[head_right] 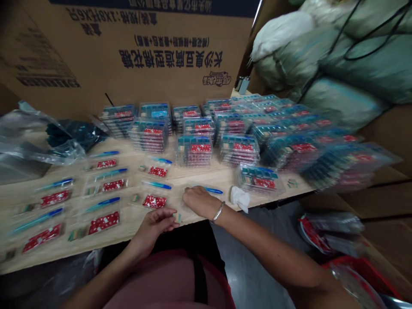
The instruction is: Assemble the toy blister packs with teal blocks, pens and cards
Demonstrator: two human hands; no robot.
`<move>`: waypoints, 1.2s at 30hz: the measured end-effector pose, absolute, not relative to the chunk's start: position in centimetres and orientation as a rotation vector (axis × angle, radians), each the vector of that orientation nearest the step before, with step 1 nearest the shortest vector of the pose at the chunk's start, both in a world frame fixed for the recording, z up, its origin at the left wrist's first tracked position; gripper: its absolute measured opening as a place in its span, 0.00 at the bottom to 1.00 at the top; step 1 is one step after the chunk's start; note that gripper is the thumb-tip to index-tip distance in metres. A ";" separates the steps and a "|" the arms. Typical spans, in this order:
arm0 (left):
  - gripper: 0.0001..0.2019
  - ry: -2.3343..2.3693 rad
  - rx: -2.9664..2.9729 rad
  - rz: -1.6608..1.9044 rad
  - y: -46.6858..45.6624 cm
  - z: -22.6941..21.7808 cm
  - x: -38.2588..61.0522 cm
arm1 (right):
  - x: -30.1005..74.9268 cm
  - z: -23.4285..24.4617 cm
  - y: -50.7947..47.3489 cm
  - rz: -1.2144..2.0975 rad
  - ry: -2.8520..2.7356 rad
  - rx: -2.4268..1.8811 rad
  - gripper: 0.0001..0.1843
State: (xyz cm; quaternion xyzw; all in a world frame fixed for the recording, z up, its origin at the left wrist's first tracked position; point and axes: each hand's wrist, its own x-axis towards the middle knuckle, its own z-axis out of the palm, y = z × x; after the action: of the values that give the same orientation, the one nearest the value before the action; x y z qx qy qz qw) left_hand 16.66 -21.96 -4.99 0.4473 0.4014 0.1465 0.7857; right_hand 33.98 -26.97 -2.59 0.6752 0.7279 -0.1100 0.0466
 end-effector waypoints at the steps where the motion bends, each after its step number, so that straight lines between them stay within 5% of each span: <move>1: 0.17 0.855 0.921 0.300 -22.0 -4.9 16.6 | 33.9 -2.6 -27.0 -0.317 2.236 2.060 0.13; 36: 0.18 0.874 0.883 0.295 -22.2 -6.8 16.9 | 34.7 -2.2 -26.4 -0.369 2.236 2.085 0.07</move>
State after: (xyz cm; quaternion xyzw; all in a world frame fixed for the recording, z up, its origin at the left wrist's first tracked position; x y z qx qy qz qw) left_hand 16.89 -22.16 -6.80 0.4119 0.4081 0.1375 0.8030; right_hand 34.71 -26.37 -2.20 0.6768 0.7257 -0.1197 0.0311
